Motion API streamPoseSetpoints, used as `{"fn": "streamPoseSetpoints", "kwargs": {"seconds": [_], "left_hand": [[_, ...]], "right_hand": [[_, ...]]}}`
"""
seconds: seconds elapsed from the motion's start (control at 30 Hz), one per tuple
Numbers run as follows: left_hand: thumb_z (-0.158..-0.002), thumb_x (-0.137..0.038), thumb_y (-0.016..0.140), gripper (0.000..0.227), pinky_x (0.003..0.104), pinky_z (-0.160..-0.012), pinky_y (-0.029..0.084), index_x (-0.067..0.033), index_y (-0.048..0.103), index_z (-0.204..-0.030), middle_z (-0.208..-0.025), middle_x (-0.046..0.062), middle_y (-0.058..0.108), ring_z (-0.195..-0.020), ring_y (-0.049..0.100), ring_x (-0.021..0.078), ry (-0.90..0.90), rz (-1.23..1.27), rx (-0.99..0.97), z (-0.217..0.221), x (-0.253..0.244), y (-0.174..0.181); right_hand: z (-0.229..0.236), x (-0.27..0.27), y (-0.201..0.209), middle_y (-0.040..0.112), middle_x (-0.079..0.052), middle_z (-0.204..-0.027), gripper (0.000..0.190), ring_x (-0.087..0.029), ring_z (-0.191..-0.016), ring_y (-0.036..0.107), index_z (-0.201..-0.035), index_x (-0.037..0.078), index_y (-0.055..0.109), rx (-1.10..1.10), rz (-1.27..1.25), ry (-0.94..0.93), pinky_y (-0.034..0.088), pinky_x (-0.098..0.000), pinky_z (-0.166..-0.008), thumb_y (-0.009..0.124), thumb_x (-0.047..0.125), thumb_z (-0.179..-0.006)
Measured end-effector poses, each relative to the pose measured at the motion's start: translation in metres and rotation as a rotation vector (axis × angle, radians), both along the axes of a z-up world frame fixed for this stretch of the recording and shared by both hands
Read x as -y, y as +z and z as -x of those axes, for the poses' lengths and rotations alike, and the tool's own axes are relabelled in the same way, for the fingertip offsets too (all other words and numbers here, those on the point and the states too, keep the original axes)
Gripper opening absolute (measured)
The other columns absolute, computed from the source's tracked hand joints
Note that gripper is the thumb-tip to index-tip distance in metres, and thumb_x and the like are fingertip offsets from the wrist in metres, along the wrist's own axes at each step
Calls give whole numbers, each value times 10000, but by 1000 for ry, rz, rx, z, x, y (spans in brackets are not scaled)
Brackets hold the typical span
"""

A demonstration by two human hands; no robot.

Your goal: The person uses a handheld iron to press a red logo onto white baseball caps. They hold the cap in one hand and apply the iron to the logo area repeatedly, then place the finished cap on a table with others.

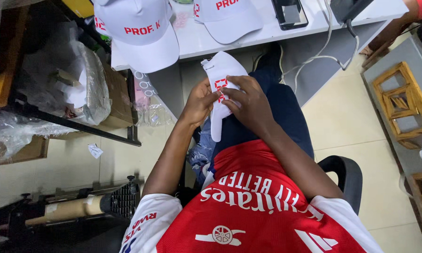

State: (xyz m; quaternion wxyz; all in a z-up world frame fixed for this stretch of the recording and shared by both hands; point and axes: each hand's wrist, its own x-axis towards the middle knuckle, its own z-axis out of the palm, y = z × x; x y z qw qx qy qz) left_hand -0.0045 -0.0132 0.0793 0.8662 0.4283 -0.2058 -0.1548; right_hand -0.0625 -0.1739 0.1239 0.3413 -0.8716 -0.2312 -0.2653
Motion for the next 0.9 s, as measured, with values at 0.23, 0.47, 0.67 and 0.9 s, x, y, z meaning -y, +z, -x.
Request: {"fn": "streamPoseSetpoints", "kwargs": {"seconds": [0.23, 0.47, 0.67, 0.9], "left_hand": [[-919, 66, 567, 368, 340, -721, 630, 43, 529, -1284, -1009, 142, 700, -825, 728, 201, -18, -11, -13, -3, -4, -6], [-940, 36, 585, 342, 372, -750, 642, 51, 545, -1279, -1037, 162, 706, -870, 736, 223, -24, 19, -46, -1, -3, -3], [-969, 2, 582, 286, 356, -748, 635, 55, 553, -1249, -1008, 154, 707, -856, 729, 212, -29, 1, -16, -1, -2, -4], [-983, -18, 585, 252, 368, -744, 628, 71, 564, -1218, -1001, 173, 710, -862, 734, 230, 17, -7, -10, -1, 0, -5]], "right_hand": [[-4, 5, -11, 643, -180, -1242, 209, -434, -1185, 590, -1112, 94, 752, 14, 28, 7, 504, -474, -901, 766, 187, -926], [-6, 7, -14, 640, -157, -1239, 194, -419, -1176, 590, -1117, 113, 751, 24, 45, -13, 512, -459, -892, 758, 150, -927], [-7, 7, -15, 646, -154, -1250, 189, -425, -1167, 601, -1103, 119, 755, -2, 43, -15, 488, -487, -942, 763, 129, -915], [-12, 24, -13, 672, -165, -1207, 238, -450, -1101, 641, -1089, 126, 758, -61, -133, 31, 505, -514, -912, 821, 170, -864]]}}
